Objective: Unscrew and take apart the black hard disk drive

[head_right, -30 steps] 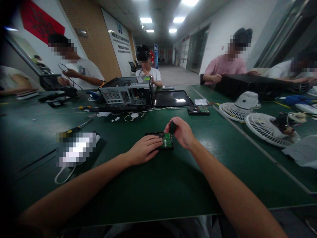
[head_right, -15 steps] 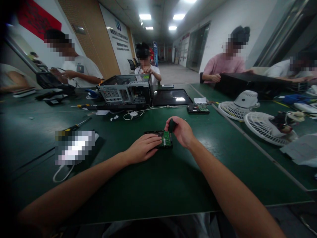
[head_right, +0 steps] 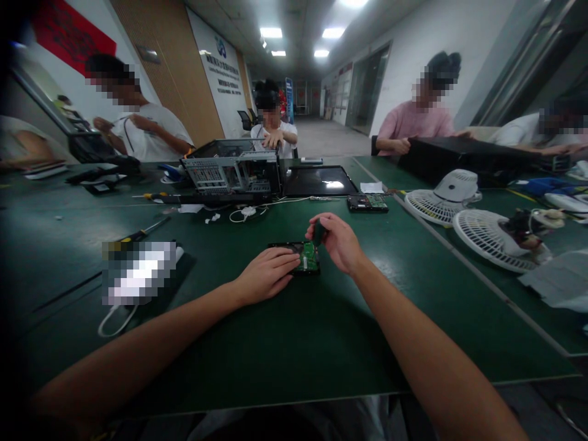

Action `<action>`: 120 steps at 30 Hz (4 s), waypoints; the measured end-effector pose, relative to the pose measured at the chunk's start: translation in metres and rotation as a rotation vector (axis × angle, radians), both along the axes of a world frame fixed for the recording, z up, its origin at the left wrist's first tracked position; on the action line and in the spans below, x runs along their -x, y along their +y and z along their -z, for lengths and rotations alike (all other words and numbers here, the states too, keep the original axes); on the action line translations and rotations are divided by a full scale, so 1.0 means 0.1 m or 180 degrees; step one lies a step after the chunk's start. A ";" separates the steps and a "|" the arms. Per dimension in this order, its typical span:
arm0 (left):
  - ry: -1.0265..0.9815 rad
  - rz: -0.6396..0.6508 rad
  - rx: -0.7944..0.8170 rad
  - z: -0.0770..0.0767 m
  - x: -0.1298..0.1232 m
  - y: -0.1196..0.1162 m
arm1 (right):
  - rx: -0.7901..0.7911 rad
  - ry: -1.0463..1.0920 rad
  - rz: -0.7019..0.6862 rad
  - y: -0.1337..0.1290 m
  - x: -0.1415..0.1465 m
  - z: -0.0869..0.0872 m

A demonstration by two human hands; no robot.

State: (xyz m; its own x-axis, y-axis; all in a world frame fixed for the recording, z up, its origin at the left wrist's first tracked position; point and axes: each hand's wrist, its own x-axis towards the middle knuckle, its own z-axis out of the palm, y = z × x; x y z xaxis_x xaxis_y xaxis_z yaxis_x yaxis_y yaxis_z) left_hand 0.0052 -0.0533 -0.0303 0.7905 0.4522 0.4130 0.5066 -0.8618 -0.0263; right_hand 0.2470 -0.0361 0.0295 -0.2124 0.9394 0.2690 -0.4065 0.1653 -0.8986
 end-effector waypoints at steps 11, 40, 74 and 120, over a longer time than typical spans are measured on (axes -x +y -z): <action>-0.0145 -0.0396 -0.0029 0.01 0.02 -0.01 | -0.0146 -0.0318 0.0356 0.02 0.01 0.00; -0.0132 -0.0382 -0.0134 -0.02 0.01 -0.08 | 0.0111 -0.0362 0.0160 -0.01 -0.04 -0.02; 0.0111 -0.0347 0.0021 -0.02 0.02 -0.05 | 0.0386 -0.0062 0.0088 0.03 -0.04 0.01; 0.0120 -0.0348 -0.0028 0.00 0.03 -0.04 | 0.0100 -0.0493 0.0149 0.01 -0.06 0.02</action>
